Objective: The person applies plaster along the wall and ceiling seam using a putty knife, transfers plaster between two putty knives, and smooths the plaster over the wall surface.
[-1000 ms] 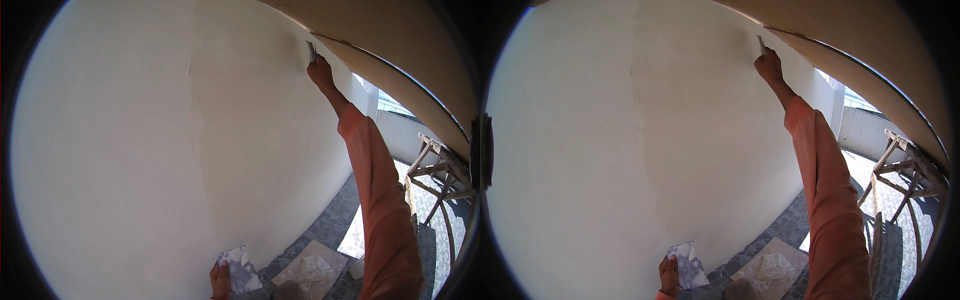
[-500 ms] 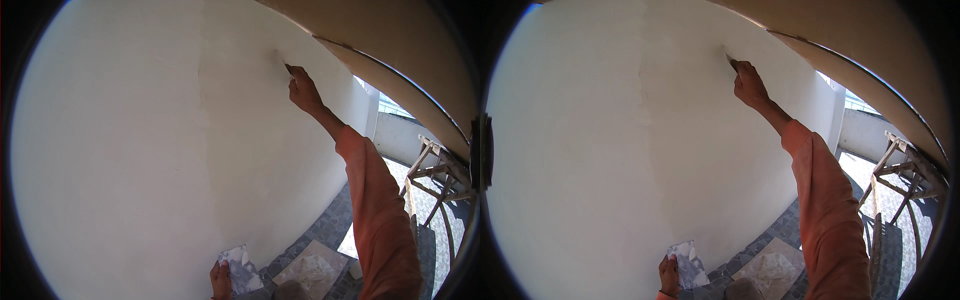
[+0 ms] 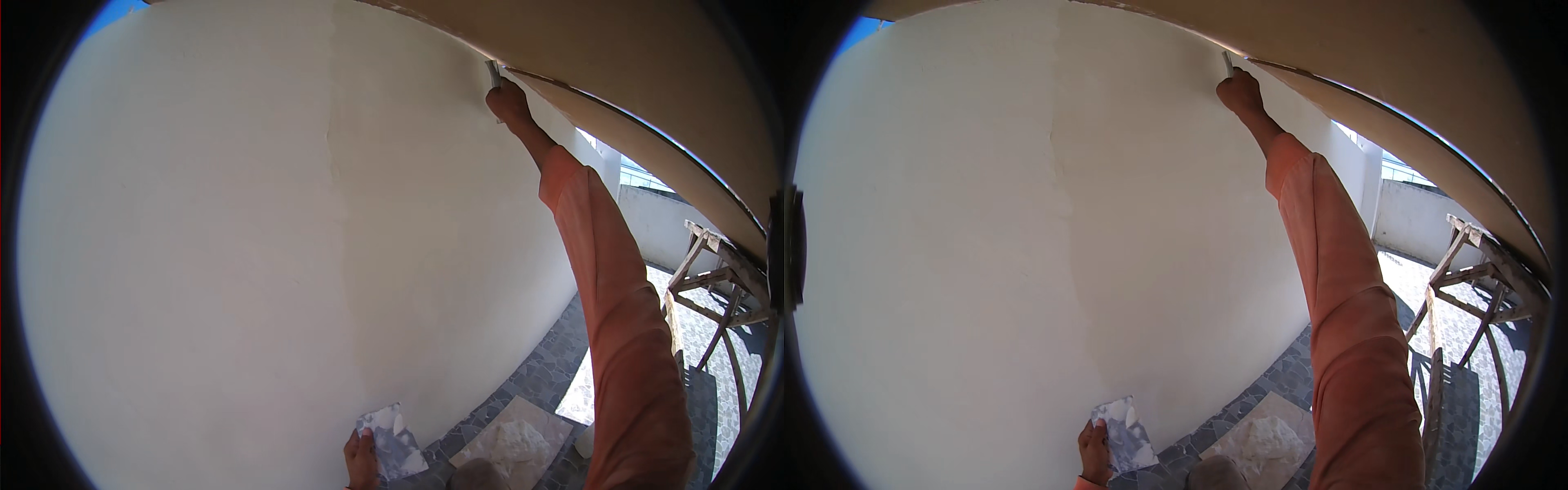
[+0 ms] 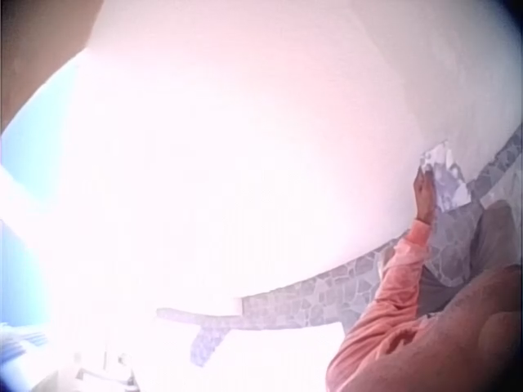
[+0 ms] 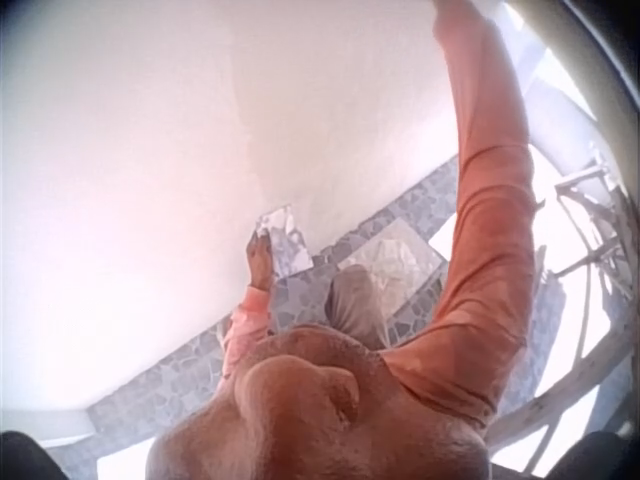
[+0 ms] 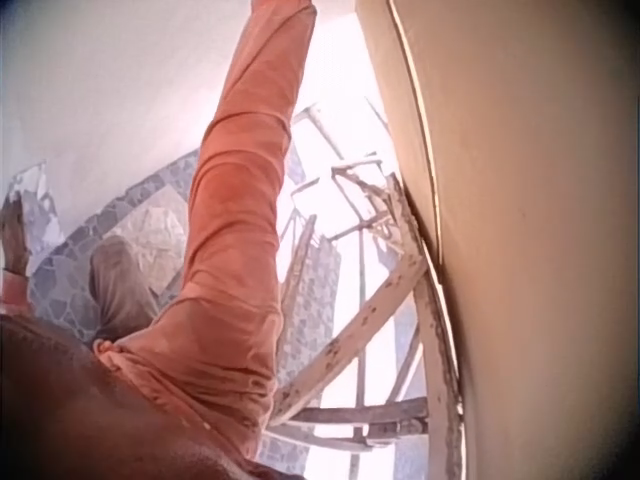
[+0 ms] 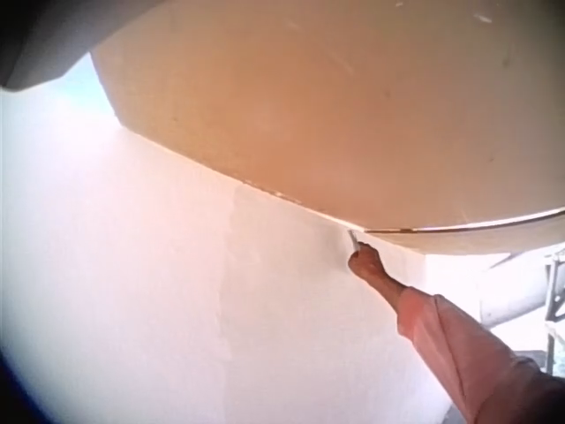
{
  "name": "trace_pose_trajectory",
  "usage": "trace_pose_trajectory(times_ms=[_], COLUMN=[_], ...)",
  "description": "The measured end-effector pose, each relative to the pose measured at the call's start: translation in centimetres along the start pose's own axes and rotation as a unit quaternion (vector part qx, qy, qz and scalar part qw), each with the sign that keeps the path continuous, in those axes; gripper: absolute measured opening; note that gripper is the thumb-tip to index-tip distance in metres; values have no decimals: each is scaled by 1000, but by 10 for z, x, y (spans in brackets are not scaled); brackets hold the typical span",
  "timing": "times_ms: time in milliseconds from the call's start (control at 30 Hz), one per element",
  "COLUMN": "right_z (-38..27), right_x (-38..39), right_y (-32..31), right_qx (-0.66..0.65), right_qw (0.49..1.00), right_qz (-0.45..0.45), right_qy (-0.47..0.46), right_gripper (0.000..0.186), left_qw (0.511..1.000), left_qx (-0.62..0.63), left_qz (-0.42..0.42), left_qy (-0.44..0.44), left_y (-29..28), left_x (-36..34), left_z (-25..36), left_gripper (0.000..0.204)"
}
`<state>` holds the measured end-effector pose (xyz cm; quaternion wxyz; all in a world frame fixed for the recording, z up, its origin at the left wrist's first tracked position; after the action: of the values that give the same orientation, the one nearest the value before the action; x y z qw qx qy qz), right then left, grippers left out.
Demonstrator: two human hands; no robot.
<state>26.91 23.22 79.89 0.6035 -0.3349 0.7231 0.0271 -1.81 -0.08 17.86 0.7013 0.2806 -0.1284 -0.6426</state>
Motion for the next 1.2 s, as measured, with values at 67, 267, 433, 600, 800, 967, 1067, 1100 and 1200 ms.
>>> trace_pose_trajectory(times_ms=[67, 267, 433, 600, 800, 967, 1067, 1100, 1200], right_z=[-13, -37, -55, -60, -66, -56, -50, -49, -20], right_x=[-4, 6, 39, 83, 147, 191, 207, 206, 178], right_y=[5, 10, 28, 54, 76, 81, 74, 70, 43], right_qx=[5, 15, 20, 10, 25, 49, 11, 9, -84], right_qw=[999, 999, 980, 947, 925, 911, 901, 901, 954], right_qz=[-29, -8, 45, 48, 32, 5, -67, -66, 18], right_qy=[23, -41, -192, -317, -378, -410, -429, -429, -289], right_gripper=[39, 42, 42, 57, 67, 67, 64, 64, 56], left_qw=[1000, 1000, 1000, 1000, 1000, 1000, 1000, 1000, 1000], left_qx=[8, 22, 27, -2, 16, 5, 2, 2, 3], left_qz=[-1, -14, -6, -21, 7, 4, 7, 16, 16], left_qy=[8, 11, 1, -12, 15, 12, 4, -3, 5], left_y=[-7, -3, 2, 5, 16, 12, 2, -3, 3], left_x=[-2, 0, 2, 5, 6, 6, 5, 5, 7], left_z=[-6, -3, 4, 7, 16, 12, 6, 3, 6], left_gripper=[32, 30, 29, 30, 27, 23, 21, 20, 20])
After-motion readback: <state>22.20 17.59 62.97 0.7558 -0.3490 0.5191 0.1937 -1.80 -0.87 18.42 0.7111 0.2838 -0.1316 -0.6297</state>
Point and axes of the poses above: each hand's wrist, its own x-axis away from the middle knuckle, its own y-axis out of the palm, z = x × y, the point moved 4 cm from there along -x, towards the middle knuckle, and after that the axes turned 8 degrees about -z, right-handed, at the moved point
